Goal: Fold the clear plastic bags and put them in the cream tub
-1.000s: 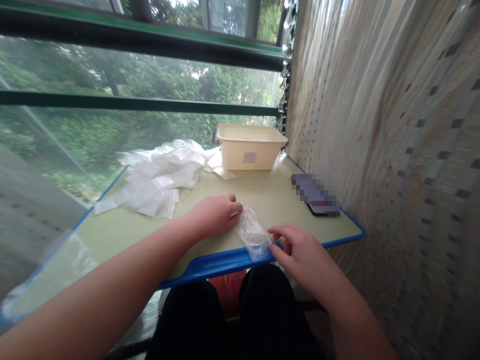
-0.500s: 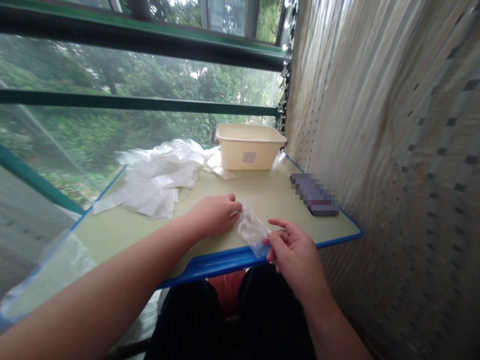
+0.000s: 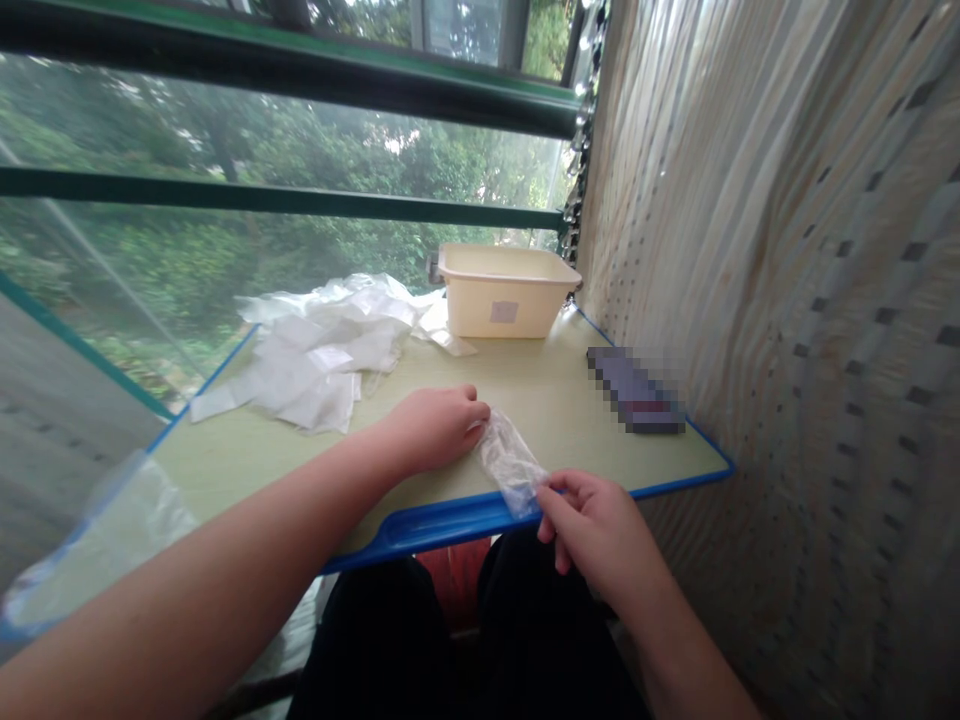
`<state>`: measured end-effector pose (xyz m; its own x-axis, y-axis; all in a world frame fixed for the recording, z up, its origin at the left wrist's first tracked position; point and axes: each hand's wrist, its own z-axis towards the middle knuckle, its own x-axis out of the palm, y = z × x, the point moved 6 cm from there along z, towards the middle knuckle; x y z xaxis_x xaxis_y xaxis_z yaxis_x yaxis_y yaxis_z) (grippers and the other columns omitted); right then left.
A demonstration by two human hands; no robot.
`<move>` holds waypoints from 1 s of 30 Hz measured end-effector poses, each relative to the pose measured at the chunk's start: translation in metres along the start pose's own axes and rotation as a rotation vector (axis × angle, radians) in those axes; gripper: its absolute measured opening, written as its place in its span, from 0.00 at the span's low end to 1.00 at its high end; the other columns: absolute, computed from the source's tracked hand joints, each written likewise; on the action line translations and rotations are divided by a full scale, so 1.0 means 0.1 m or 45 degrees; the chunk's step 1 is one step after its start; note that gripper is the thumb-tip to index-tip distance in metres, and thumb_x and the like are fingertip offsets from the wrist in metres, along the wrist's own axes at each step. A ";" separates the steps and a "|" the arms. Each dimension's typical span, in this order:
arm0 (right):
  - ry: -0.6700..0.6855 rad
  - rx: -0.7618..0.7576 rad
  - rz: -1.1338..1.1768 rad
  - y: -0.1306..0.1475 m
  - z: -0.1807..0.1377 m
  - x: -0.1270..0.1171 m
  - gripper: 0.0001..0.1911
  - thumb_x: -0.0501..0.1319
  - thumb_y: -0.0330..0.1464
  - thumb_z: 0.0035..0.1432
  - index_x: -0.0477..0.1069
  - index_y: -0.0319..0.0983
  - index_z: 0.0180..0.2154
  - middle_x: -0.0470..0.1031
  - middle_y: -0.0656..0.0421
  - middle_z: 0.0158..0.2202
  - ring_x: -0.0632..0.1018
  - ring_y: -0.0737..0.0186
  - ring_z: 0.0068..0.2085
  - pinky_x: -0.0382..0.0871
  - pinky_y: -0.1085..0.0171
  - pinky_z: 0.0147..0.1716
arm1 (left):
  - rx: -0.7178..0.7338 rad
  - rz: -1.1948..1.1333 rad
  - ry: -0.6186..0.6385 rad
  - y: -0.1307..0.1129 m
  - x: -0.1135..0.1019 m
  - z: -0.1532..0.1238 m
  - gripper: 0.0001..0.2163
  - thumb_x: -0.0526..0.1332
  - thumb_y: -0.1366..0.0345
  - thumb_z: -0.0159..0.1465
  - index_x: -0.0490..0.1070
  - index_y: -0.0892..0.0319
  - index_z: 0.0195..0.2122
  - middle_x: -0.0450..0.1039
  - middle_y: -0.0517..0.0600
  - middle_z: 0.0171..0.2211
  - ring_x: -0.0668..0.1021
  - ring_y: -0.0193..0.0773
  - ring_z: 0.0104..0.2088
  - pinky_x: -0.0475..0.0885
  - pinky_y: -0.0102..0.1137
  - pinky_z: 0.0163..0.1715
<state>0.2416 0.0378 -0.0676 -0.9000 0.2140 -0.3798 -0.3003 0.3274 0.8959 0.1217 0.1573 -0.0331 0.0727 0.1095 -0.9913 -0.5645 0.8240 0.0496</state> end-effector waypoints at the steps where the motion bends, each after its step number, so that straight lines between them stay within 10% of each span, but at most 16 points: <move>1: -0.016 -0.003 -0.030 0.00 -0.02 0.00 0.11 0.55 0.38 0.51 0.68 0.36 0.29 0.69 0.63 0.15 0.65 0.72 0.11 0.54 0.72 0.10 | 0.001 0.005 -0.002 0.00 0.00 0.00 0.14 0.47 0.58 0.62 0.72 0.54 0.36 0.69 0.50 0.33 0.73 0.37 0.27 0.61 0.30 0.24; 17: 0.194 0.032 0.690 0.00 0.04 0.02 0.12 0.59 0.39 0.51 0.64 0.36 0.29 0.63 0.68 0.14 0.62 0.77 0.11 0.44 0.77 0.07 | 0.025 0.002 -0.019 -0.01 0.00 -0.01 0.14 0.47 0.59 0.62 0.71 0.51 0.39 0.69 0.48 0.34 0.74 0.38 0.28 0.63 0.30 0.26; 23: 0.352 0.076 0.215 -0.12 0.00 0.16 0.13 0.55 0.42 0.54 0.65 0.37 0.30 0.65 0.66 0.14 0.62 0.74 0.10 0.50 0.74 0.09 | 0.016 0.005 -0.011 -0.02 -0.01 0.00 0.14 0.47 0.58 0.63 0.71 0.52 0.39 0.69 0.49 0.34 0.74 0.37 0.28 0.62 0.30 0.25; 30: 0.075 -0.231 -0.528 0.09 -0.12 -0.05 0.12 0.54 0.35 0.51 0.69 0.37 0.21 0.62 0.64 0.14 0.63 0.71 0.17 0.50 0.71 0.15 | 0.018 0.008 -0.011 -0.01 -0.01 0.01 0.15 0.46 0.58 0.63 0.71 0.52 0.39 0.69 0.49 0.33 0.74 0.38 0.28 0.62 0.30 0.24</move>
<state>0.2396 0.0291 -0.0550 -0.7070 0.0443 -0.7058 -0.6847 0.2069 0.6989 0.1227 0.1569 -0.0324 0.0760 0.1194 -0.9899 -0.5533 0.8310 0.0578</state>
